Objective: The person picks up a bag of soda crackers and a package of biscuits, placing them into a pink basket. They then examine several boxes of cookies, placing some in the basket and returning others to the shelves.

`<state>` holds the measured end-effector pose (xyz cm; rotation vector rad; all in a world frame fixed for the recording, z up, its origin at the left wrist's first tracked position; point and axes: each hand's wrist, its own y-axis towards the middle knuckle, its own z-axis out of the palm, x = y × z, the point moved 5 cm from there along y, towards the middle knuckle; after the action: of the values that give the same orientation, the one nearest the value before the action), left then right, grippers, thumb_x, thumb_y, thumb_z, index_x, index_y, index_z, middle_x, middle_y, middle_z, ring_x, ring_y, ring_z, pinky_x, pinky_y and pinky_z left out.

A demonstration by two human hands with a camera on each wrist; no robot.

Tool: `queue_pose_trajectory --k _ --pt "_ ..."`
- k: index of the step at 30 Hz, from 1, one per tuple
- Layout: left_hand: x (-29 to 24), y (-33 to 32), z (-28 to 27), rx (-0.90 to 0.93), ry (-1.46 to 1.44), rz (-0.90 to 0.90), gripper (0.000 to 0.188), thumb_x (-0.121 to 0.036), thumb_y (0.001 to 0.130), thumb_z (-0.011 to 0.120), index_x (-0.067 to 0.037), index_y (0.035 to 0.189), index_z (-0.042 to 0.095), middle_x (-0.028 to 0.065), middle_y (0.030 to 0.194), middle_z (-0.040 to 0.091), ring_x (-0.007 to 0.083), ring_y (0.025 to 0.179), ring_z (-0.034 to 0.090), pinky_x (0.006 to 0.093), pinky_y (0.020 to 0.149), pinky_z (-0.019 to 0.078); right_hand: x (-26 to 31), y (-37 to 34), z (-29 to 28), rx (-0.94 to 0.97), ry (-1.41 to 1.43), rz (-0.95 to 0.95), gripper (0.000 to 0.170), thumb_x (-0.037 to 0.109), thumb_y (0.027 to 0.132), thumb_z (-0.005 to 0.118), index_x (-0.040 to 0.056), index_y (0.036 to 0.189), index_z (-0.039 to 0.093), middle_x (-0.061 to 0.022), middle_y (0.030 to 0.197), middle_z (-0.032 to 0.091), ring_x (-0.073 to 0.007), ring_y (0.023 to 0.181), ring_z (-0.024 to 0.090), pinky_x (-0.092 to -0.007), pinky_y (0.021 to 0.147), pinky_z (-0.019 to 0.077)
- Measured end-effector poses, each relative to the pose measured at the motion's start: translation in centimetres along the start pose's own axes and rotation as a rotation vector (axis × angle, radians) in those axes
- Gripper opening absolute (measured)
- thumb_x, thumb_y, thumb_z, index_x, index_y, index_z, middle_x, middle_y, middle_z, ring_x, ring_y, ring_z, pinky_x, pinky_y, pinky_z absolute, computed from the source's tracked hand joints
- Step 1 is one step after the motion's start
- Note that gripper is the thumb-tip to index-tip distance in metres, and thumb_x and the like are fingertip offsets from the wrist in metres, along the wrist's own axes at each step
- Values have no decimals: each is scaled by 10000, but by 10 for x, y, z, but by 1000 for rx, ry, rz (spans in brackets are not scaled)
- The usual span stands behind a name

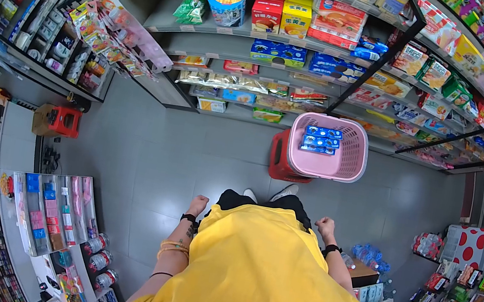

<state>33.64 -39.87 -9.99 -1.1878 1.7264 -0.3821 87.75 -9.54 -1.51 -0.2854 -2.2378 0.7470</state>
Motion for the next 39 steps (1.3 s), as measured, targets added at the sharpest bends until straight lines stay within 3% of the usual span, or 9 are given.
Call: queue_pose_trajectory --k 5,11,14,23,26,29,32,35,39 --pt "-4 7 -5 3 -77 -16 364 -320 858 640 9 1006 681 184 957 721 312 945 680 386 866 511 -32 -6 6 128 172 137 91 27 770 736 57 747 653 -13 642 605 -109 534 580 -245 462 445" --pt "-40 -30 -21 -125 164 -197 674 -413 844 684 59 1301 532 269 1298 592 396 1245 550 396 1059 420 -27 -16 9 128 263 129 104 106 841 701 52 758 668 -7 651 611 -110 537 584 -253 484 461" --pt "3 3 -4 28 171 -247 894 -519 836 675 72 1436 376 295 1463 429 434 1386 387 430 1165 289 -28 -16 13 173 297 226 145 164 885 650 54 794 674 -12 667 624 -117 560 601 -263 514 484" --pt "-9 -18 -9 212 283 -335 849 -573 860 610 74 1390 462 272 1565 270 420 1483 168 447 1202 197 -31 -12 17 149 230 231 135 173 891 635 42 864 658 -41 696 653 -144 584 627 -279 520 499" --pt "-30 -37 -16 153 317 -311 795 -537 866 617 74 1361 502 280 1510 375 404 1446 294 455 1169 273 -37 -7 20 149 231 233 133 174 891 637 44 866 654 -47 703 660 -144 586 630 -281 524 505" --pt "10 -9 -2 181 195 -275 691 -490 866 626 73 1266 600 283 1306 588 398 1321 490 439 1073 406 -30 -7 20 155 216 230 138 187 898 636 50 885 650 -44 719 660 -141 595 632 -278 536 512" --pt "5 -20 -4 84 193 -130 518 -430 861 628 57 1016 715 241 966 719 380 1012 688 417 864 531 -24 -6 21 174 190 224 151 211 910 636 60 903 641 -34 747 654 -139 613 634 -275 553 520" --pt "-25 -46 -8 101 34 -47 446 -390 869 595 38 807 702 201 797 712 344 763 715 403 703 549 -21 -6 19 177 191 228 148 211 913 635 63 917 641 -38 745 655 -138 612 636 -273 546 518" --pt "-19 -34 -7 31 175 -12 452 -380 888 533 36 761 658 191 741 690 316 615 684 406 603 534 -24 -3 18 175 192 229 138 204 913 637 67 926 641 -42 739 656 -139 612 642 -268 541 515"
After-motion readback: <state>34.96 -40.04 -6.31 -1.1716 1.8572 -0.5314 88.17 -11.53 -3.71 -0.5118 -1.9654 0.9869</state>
